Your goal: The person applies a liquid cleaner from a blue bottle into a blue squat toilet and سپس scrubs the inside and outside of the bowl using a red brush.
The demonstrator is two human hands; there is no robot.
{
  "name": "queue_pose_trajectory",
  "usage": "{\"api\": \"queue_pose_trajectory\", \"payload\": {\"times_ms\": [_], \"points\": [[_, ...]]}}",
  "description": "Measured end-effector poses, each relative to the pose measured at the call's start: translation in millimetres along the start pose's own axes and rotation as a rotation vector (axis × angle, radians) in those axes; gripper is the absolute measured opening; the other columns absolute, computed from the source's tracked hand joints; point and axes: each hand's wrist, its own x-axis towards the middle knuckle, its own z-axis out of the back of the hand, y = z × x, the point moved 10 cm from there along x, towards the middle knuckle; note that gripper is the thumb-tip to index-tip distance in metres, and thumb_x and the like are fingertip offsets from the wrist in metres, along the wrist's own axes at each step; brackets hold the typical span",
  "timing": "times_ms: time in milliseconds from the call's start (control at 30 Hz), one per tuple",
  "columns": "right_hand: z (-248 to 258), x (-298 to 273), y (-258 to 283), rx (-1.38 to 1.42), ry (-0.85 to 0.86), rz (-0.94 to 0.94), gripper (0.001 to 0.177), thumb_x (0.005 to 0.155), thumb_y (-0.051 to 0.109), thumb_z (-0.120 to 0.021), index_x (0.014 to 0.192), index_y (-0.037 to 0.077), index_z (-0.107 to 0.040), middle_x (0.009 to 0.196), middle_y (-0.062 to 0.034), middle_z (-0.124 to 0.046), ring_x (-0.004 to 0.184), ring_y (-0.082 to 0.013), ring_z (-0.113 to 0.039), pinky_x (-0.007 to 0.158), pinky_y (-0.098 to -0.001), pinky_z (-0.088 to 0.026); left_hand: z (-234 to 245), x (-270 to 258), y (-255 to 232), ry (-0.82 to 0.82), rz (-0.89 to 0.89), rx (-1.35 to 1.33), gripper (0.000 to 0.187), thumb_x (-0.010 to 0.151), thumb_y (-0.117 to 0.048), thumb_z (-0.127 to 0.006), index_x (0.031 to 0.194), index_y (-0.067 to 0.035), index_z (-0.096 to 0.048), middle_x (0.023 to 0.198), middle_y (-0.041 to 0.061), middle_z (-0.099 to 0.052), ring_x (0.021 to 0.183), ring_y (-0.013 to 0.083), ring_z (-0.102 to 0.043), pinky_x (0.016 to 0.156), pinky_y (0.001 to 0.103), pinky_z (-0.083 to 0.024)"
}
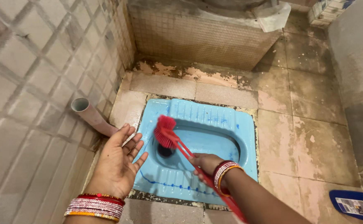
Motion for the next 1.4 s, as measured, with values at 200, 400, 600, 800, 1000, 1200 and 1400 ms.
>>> {"api": "queue_pose_trajectory", "payload": {"times_ms": [200, 400, 600, 800, 1000, 1200, 1400], "points": [[-67.3, 14.4, 26.4, 0.569, 0.248, -0.021, 0.042, 0.102, 0.050, -0.057, 0.078, 0.016, -0.047, 0.055, 0.0054, -0.048, 0.041, -0.0083, -0.042, 0.037, -0.0236, -0.036, 0.8, 13.4, -9.5, 0.024, 0.013, 0.022, 0.042, 0.089, -0.043, -0.064, 0.121, -0.017, -0.061, 0.120, 0.003, -0.063, 0.115, 0.0193, -0.056, 0.106, 0.046, -0.043], [-118.1, 27.7, 77.1, 0.280, 0.248, 0.115, 0.035, 0.102, 0.048, -0.059, 0.087, 0.016, -0.057, 0.057, 0.0044, -0.052, 0.042, -0.0093, -0.044, 0.038, -0.0249, -0.038, -0.6, 29.4, -29.0, 0.053, -0.002, 0.055, 0.037, 0.088, -0.044, -0.065, 0.116, -0.018, -0.063, 0.114, 0.001, -0.064, 0.110, 0.0173, -0.058, 0.103, 0.046, -0.044], [-139.8, 14.6, 69.0, 0.387, 0.023, 0.168, 0.023, 0.100, 0.041, -0.055, 0.113, 0.027, -0.067, 0.062, -0.0018, -0.057, 0.044, -0.0135, -0.047, 0.042, -0.0297, -0.041, -1.1, 34.3, -49.3, 0.064, -0.014, 0.094, 0.041, 0.086, -0.044, -0.064, 0.121, -0.022, -0.063, 0.111, 0.000, -0.064, 0.108, 0.0166, -0.058, 0.102, 0.045, -0.045], [-135.0, 18.8, 56.0, 0.710, -0.198, 0.186, 0.036, 0.101, 0.039, -0.061, 0.114, 0.005, -0.063, 0.068, -0.0088, -0.064, 0.048, -0.0203, -0.053, 0.044, -0.0355, -0.044, -0.2, 37.8, -52.5, 0.067, -0.010, 0.123, 0.043, 0.088, -0.044, -0.066, 0.123, -0.018, -0.062, 0.111, 0.000, -0.062, 0.104, 0.0160, -0.057, 0.102, 0.045, -0.046], [-146.3, 22.3, 51.3, 0.945, -0.357, 0.158, 0.027, 0.102, 0.032, -0.059, 0.108, 0.005, -0.061, 0.071, -0.0101, -0.064, 0.055, -0.0208, -0.063, 0.048, -0.0386, -0.048, 0.8, 34.6, -59.0, 0.058, 0.005, 0.131, 0.041, 0.088, -0.043, -0.067, 0.121, -0.019, -0.063, 0.110, 0.000, -0.062, 0.102, 0.0158, -0.057, 0.101, 0.043, -0.045], [-139.1, 63.5, 57.6, 0.995, -0.135, 0.094, 0.024, 0.104, 0.031, -0.059, 0.107, 0.007, -0.061, 0.075, -0.0074, -0.064, 0.058, -0.0177, -0.062, 0.051, -0.0327, -0.052, 1.1, 39.3, -67.4, 0.079, -0.013, 0.151, 0.040, 0.088, -0.042, -0.066, 0.121, -0.020, -0.063, 0.110, -0.002, -0.063, 0.103, 0.0146, -0.058, 0.100, 0.043, -0.045], [-145.1, 55.3, 29.6, 0.456, -0.067, -0.041, 0.021, 0.103, 0.033, -0.055, 0.110, 0.014, -0.059, 0.079, -0.0066, -0.069, 0.060, -0.0157, -0.065, 0.052, -0.0320, -0.055, 10.2, 45.2, -53.2, 0.057, 0.011, 0.133, 0.042, 0.088, -0.043, -0.067, 0.122, -0.019, -0.064, 0.110, 0.000, -0.061, 0.103, 0.0154, -0.056, 0.101, 0.044, -0.045]]}}
